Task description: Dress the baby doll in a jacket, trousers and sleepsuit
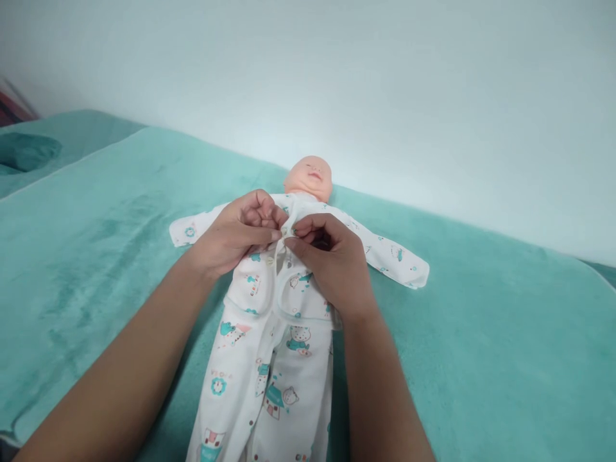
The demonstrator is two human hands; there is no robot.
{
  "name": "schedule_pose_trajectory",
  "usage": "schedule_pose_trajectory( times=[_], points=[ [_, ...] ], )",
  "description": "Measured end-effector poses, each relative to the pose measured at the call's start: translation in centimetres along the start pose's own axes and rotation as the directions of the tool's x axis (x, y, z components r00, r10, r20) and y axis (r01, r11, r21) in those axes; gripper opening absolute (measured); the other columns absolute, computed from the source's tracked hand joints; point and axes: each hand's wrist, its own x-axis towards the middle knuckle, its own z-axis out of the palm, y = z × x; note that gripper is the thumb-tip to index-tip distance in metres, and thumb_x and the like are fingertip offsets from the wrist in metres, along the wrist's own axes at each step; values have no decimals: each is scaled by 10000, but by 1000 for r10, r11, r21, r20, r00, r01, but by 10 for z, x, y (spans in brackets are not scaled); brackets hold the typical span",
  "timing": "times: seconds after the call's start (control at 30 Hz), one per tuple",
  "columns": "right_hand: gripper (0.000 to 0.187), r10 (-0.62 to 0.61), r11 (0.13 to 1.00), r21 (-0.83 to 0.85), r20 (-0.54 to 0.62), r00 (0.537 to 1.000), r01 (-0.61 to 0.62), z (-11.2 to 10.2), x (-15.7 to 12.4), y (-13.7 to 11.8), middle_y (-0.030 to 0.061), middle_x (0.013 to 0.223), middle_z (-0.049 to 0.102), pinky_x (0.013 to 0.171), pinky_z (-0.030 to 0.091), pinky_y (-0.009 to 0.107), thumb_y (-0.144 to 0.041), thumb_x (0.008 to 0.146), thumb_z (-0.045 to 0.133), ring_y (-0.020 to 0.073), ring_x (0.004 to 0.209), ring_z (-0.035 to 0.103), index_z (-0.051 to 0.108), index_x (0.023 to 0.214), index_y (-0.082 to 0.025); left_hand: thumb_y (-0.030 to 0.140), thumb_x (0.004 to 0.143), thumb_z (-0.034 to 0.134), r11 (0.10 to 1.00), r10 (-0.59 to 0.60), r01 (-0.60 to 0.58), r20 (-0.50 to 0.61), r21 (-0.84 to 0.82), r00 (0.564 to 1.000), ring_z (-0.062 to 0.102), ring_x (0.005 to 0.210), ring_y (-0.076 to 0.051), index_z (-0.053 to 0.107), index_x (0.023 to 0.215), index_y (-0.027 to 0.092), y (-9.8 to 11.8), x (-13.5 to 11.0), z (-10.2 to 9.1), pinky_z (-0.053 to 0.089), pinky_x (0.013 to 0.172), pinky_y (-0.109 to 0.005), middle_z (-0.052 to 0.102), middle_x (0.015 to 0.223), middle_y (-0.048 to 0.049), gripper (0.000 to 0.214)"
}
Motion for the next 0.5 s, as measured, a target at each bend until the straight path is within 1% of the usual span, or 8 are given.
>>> schedule_pose_trajectory(
  times=[0.17,0.3,0.5],
  points=[
    [128,13,1000,6,-8,1000,-13,0,-1,-1,-14,819,654,711,482,280,-231,723,783,127,749,579,710,828,-229,58,681,710,1000,-11,11,21,24,1000,439,490,-15,482,795,183,0,0,-2,298,431,-173,607,789,25,284],
    [126,23,1000,11,-11,1000,-23,1,0,-2,-12,799,650,691,480,279,-234,717,782,131,734,573,719,825,-223,67,691,725,1000,-8,7,50,11,999,449,494,-15,489,796,179,0,0,-4,303,432,-172,615,798,20,281],
    [78,10,1000,-13,22,1000,-10,0,1,-1,-19,781,640,675,455,265,-219,739,755,121,723,556,709,801,-215,73,670,752,1000,-13,14,46,-11,999,462,515,-21,485,779,179,0,0,-4,320,441,-166,615,782,26,307]
  ],
)
